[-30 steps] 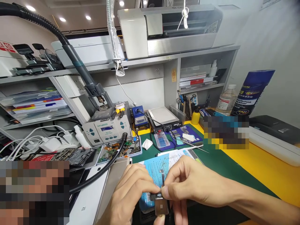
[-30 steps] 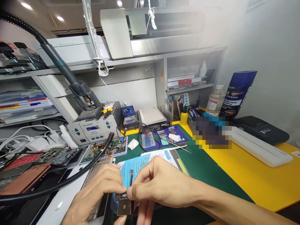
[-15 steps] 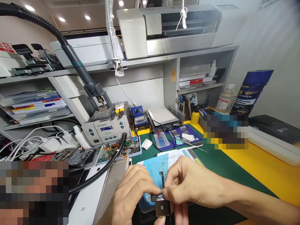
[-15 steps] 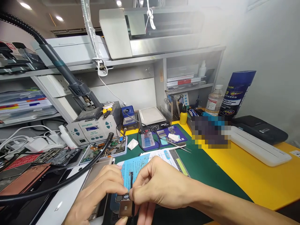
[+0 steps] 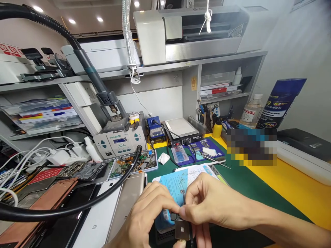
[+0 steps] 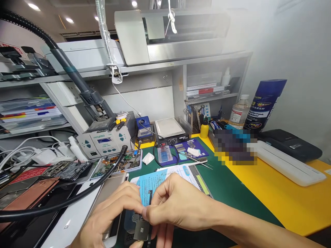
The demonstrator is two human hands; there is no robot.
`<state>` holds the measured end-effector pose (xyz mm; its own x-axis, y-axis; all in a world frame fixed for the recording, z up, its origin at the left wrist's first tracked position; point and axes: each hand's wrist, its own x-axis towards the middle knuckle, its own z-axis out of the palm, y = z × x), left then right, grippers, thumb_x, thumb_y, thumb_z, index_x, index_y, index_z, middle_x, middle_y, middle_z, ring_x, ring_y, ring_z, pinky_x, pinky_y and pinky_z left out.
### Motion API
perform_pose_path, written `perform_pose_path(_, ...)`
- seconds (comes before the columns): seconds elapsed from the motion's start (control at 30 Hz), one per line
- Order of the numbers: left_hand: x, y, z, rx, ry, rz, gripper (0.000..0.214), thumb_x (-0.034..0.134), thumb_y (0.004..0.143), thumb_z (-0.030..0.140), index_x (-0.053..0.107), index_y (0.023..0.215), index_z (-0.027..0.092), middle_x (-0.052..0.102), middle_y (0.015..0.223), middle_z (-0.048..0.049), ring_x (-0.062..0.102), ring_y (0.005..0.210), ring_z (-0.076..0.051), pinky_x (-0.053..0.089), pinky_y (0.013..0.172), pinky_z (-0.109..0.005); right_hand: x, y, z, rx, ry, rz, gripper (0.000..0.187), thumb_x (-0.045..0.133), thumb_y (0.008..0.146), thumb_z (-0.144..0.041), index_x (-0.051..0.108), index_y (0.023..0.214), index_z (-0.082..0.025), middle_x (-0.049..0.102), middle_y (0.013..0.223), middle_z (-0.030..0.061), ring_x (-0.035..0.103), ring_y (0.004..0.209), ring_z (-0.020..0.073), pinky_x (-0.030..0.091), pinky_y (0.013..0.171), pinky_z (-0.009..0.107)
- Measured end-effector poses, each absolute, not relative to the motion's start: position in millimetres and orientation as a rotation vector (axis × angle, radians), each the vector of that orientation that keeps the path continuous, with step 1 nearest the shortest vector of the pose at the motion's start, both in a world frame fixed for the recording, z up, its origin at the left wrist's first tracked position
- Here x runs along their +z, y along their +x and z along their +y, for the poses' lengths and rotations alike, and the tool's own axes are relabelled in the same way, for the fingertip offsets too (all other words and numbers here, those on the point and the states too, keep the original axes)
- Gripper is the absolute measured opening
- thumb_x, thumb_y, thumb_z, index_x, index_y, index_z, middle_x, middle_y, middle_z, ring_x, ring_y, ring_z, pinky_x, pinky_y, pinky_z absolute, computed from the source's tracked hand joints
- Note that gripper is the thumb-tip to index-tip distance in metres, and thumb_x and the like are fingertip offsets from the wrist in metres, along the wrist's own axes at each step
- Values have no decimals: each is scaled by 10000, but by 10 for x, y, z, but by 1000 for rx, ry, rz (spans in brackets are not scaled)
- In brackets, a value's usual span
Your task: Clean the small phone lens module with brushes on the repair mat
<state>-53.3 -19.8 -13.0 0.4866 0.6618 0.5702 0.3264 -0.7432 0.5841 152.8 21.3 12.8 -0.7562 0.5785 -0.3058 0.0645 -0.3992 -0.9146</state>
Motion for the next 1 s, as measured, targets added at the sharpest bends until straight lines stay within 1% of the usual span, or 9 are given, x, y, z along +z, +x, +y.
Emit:
perform_pose_path(0.23, -125, -537, -199, 1146, 2342, 854, 205, 636, 801, 243, 562, 992, 225, 550, 837, -16, 492, 814, -196, 387, 761, -373, 108, 1533, 219, 2222, -880, -1470, 213, 697, 745, -182, 597, 563, -135, 676, 460, 25, 669, 350, 149, 514, 363, 144)
perform_pose_path(0.37, -68, -534, -205, 1162, 2303, 844, 248, 634, 762, 194, 554, 996, 220, 562, 849, -15, 497, 824, -187, 406, 785, -360, 129, 1531, 234, 2266, -833, -1470, 245, 641, 775, -227, 629, 558, -114, 698, 497, 63, 684, 372, 164, 547, 394, 179)
perform_pose_path(0.43, -41, -536, -206, 1180, 2268, 831, 251, 616, 763, 176, 551, 1001, 217, 567, 853, -19, 508, 816, -185, 414, 784, -357, 141, 1531, 241, 2284, -813, -1463, 256, 629, 766, -248, 644, 551, -109, 695, 490, 69, 688, 381, 172, 559, 405, 195)
perform_pose_path(0.6, -20, -567, -208, 1141, 2227, 795, 292, 634, 747, 157, 552, 1020, 221, 563, 859, -34, 524, 821, -202, 431, 741, -353, 119, 1533, 237, 2276, -815, -1479, 254, 631, 766, -255, 694, 576, -98, 721, 541, 74, 685, 389, 155, 576, 437, 209)
perform_pose_path(0.73, -15, -594, -218, 1091, 2173, 815, 303, 651, 759, 171, 557, 1039, 237, 572, 885, -34, 544, 853, -210, 459, 761, -365, 102, 1531, 230, 2279, -807, -1428, 236, 686, 747, -273, 699, 587, -100, 715, 544, 60, 682, 396, 147, 588, 461, 216)
perform_pose_path(0.9, -4, -585, -217, 1132, 2177, 854, 312, 642, 756, 174, 541, 1043, 247, 583, 903, -27, 558, 871, -209, 477, 780, -371, 164, 1551, 236, 2264, -676, -1468, 345, 684, 798, -356, 702, 600, -74, 665, 505, 56, 645, 369, 137, 565, 434, 220)
perform_pose_path(1.0, -2, -574, -218, 1160, 2260, 858, 345, 643, 747, 145, 530, 1057, 245, 596, 917, -22, 570, 877, -203, 479, 828, -385, 207, 1581, 241, 2184, -660, -1440, 279, 733, 787, -354, 689, 703, -91, 696, 627, 66, 669, 439, 133, 544, 426, 198)
